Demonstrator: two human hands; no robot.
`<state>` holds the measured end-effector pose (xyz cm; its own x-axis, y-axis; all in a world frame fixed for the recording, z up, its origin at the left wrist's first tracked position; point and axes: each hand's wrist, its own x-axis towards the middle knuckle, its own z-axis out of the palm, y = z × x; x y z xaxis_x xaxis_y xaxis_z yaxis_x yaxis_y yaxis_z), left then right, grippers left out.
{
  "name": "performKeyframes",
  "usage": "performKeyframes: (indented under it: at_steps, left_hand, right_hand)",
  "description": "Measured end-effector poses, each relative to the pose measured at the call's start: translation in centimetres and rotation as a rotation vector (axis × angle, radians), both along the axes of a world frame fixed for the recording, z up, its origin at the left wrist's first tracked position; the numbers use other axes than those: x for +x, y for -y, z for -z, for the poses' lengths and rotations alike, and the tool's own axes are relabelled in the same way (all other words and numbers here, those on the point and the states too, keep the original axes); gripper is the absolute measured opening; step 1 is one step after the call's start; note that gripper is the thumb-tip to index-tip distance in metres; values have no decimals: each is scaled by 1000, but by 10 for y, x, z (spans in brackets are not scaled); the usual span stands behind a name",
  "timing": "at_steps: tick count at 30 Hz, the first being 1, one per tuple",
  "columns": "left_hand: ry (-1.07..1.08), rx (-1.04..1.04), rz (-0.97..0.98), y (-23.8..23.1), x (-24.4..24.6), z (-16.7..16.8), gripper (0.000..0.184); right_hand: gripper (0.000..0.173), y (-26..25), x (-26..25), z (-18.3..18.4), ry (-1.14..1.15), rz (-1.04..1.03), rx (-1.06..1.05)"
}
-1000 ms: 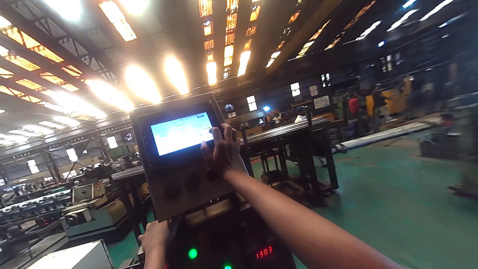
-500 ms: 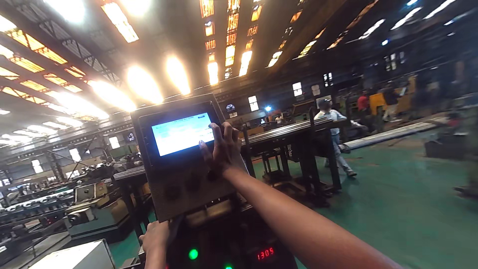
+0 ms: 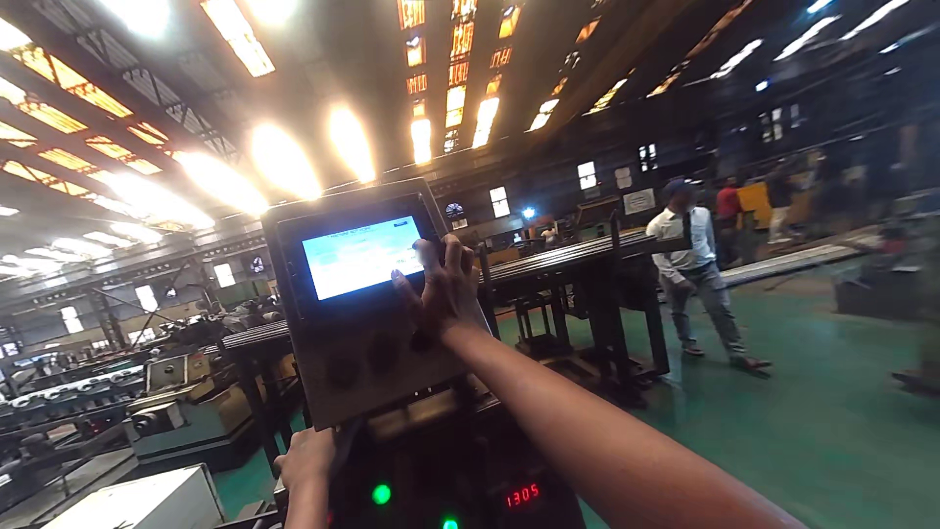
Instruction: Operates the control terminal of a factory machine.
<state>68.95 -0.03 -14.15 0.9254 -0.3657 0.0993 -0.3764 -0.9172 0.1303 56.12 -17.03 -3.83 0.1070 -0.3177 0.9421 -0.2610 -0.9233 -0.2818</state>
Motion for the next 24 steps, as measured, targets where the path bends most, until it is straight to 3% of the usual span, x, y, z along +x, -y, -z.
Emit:
performKeyframes:
  at_steps: [7, 24]
  left_hand:
    - [0, -32, 39, -4, -3, -5, 52]
    - [5, -2, -8, 0, -1, -1, 45]
  right_hand:
    - [67, 2, 3, 1, 36, 19, -31]
    - [67, 4, 6, 2, 55, 13, -39]
